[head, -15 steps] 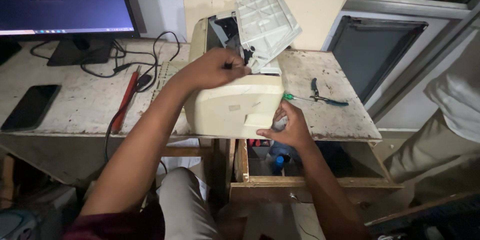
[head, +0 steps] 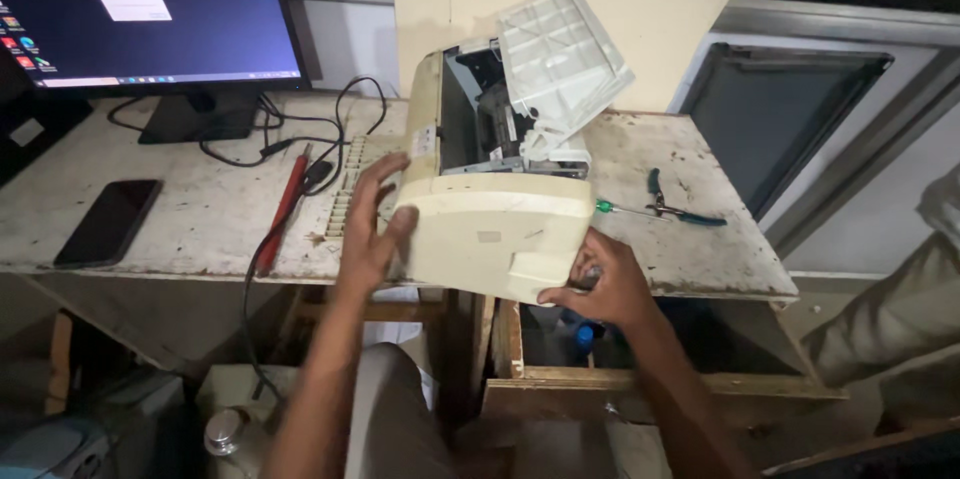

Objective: The person disassembles a printer, removes the top cover, and applies a blue liquid from a bottle onto the internal circuit board using a small tool. The person then reassembles the cover and continues applying the liquid to the back of the printer.

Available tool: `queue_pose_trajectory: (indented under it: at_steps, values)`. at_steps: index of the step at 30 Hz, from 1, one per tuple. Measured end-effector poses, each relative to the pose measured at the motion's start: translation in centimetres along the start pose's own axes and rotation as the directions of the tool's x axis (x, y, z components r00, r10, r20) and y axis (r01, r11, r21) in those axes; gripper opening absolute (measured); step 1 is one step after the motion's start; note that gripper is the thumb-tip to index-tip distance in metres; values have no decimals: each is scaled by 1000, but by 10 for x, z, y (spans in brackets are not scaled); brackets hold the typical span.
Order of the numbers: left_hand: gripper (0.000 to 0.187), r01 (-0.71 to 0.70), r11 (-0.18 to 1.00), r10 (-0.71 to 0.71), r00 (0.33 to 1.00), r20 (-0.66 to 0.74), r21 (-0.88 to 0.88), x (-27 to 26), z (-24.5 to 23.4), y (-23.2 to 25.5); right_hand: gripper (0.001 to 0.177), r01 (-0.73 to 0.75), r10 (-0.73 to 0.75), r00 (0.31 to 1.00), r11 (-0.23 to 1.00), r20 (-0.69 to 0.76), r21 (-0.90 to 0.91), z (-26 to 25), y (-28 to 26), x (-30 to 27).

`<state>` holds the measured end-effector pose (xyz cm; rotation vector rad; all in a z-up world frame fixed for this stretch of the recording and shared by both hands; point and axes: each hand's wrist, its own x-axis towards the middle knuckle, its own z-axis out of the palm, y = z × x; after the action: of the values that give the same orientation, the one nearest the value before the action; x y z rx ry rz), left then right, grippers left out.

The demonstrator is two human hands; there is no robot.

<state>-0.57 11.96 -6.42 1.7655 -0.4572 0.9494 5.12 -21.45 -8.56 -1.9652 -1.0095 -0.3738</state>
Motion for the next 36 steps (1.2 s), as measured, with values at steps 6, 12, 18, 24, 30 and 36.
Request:
queue_pose_trajectory:
  at_steps: [6,12,18,24,30,36]
  values:
    - [65,150,988,-140,975,-173,46,-38,20,5,73,21,-21,1000,1000,-18,3,4,5,-4]
    - [56,204,979,-192,947,-257,19,-39,23,17,66,-4,2,1000,998,-29,-57,4,2,-5]
    - [52,296,944,-323,920,-222,-146,-40,17,14,68,15,-15,1000,1000,-19,-16,10,-2,1]
    - [60,288,929,-325,935,-141,-232,-48,10,-2,66,-5,4,1000,998,-9,-57,12,3,-2]
    - [61,194,961,-211,975,-68,-196,-80,1,-10,74,-39,39,999,999,-21,3,11,11,-7]
    - [61,-237,940,271,956,-114,247,-103,6,9,73,159,-152,987,970,-49,185,-3,6,-17]
